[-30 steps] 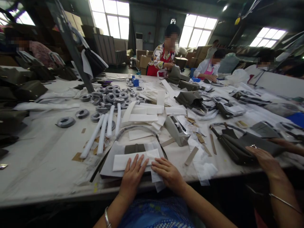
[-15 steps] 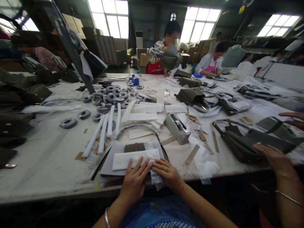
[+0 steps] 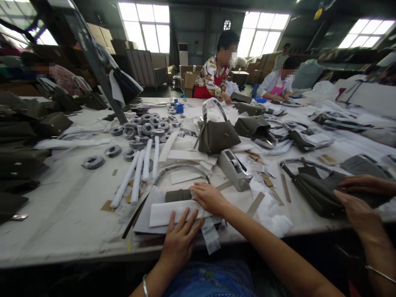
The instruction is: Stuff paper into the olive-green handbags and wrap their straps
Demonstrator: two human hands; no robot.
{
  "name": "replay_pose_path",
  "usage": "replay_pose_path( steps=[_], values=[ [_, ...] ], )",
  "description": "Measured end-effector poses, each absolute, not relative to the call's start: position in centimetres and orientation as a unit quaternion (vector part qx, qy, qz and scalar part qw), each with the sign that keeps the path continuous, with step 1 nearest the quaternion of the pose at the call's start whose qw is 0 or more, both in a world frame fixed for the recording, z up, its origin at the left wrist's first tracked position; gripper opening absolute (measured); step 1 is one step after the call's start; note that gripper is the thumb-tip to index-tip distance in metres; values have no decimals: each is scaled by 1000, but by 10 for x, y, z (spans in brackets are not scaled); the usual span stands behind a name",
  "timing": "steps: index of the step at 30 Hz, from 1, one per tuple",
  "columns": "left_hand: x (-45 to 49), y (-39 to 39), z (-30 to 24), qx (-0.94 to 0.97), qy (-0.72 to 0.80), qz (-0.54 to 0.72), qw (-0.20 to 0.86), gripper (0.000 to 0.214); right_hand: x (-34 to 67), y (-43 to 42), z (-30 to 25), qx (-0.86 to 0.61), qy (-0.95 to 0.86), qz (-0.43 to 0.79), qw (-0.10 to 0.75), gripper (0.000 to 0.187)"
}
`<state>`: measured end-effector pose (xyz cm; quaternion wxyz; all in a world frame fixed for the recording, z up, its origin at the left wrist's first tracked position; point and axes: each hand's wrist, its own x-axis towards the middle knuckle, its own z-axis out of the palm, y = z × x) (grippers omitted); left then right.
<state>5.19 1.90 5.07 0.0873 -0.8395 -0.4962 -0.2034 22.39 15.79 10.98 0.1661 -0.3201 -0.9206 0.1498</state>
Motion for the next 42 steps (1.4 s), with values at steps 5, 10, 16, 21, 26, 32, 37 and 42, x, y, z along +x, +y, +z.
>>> replay_pose_path(
  steps=[5, 10, 16, 21, 26, 32, 37, 42],
  values=[
    [53, 20, 49, -838, -495, -206, 102, 51, 210, 172, 94, -353, -929, 111, 27, 35],
    [51, 20, 46, -838, -495, -195, 120, 50, 207, 166, 102, -399, -913, 86, -14, 37],
    [51, 20, 45, -839, -487, -204, 132, 49, 209, 164, 104, -391, -916, 83, -25, 37],
    [52, 21, 46, -836, -487, -229, 106, 47, 247, 129, 95, -357, -920, 140, 86, 40],
    [52, 20, 50, -836, -496, -225, 70, 50, 274, 95, 87, -336, -913, 177, 150, 64],
    [59, 18, 69, -831, -509, -225, 30, 52, 281, 96, 62, -316, -920, 161, 170, 74],
    [75, 21, 66, -791, -551, -260, 56, 43, 276, 99, 48, -318, -914, 129, 215, 67],
    [77, 23, 50, -782, -552, -277, 79, 41, 291, 80, 50, -296, -901, 118, 294, 63]
  ],
)
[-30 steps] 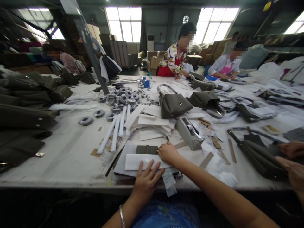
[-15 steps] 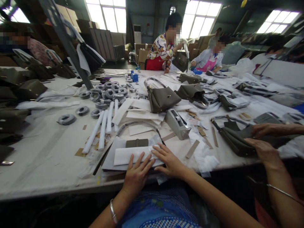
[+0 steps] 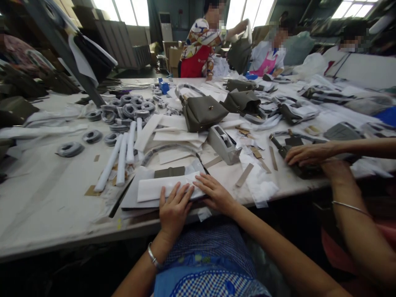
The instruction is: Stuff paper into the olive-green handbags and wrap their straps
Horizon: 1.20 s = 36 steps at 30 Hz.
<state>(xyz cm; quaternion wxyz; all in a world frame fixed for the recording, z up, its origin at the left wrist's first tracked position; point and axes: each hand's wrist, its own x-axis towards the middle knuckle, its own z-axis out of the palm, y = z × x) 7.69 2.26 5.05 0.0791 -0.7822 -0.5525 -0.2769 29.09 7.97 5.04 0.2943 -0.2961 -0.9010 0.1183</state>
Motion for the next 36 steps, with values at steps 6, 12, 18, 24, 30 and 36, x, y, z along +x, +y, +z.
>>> replay_pose_path(
  steps=[6, 12, 18, 24, 30, 36],
  values=[
    [72, 24, 44, -793, -538, -271, 89, 49, 325, 15, 26, -339, -847, 63, 404, 54],
    [73, 25, 45, -790, -534, -280, 105, 46, 302, 16, 8, -311, -868, 24, 387, 37],
    [76, 25, 44, -778, -540, -300, 118, 41, 285, 26, 7, -264, -869, 61, 414, 25],
    [80, 26, 46, -774, -547, -290, 135, 35, 290, -1, 20, -282, -851, 125, 425, 22],
    [83, 28, 50, -770, -553, -285, 140, 33, 292, -9, 42, -273, -857, 159, 407, 23],
    [82, 30, 44, -766, -551, -302, 136, 35, 291, -13, 54, -273, -861, 160, 398, 21]
  ],
)
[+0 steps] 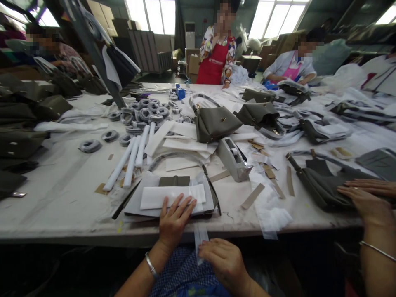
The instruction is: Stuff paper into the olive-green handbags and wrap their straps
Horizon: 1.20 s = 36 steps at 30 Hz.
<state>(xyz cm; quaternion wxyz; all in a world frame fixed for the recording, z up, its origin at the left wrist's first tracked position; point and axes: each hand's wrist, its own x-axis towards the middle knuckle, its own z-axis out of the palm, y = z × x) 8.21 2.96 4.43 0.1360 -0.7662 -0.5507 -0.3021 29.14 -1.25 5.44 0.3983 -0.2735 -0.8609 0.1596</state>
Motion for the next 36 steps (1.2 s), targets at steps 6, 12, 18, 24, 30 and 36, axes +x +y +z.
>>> replay_pose_path(
  steps=[6, 12, 18, 24, 30, 36],
  values=[
    [79, 30, 40, -769, -545, -305, 133, 36, 288, -14, 71, -295, -855, 136, 404, 25],
    [77, 28, 41, -782, -537, -287, 131, 40, 281, 10, 100, -308, -853, 132, 401, 27],
    [76, 27, 36, -784, -531, -298, 122, 39, 265, 63, 115, -318, -867, 137, 358, 18],
    [76, 28, 30, -785, -522, -315, 110, 29, 248, 117, 97, -390, -858, 155, 297, 8],
    [74, 31, 30, -781, -514, -341, 95, 29, 245, 136, 80, -373, -863, 172, 294, 7],
    [71, 33, 31, -785, -508, -340, 98, 29, 243, 139, 82, -413, -860, 167, 249, 11]
  ],
)
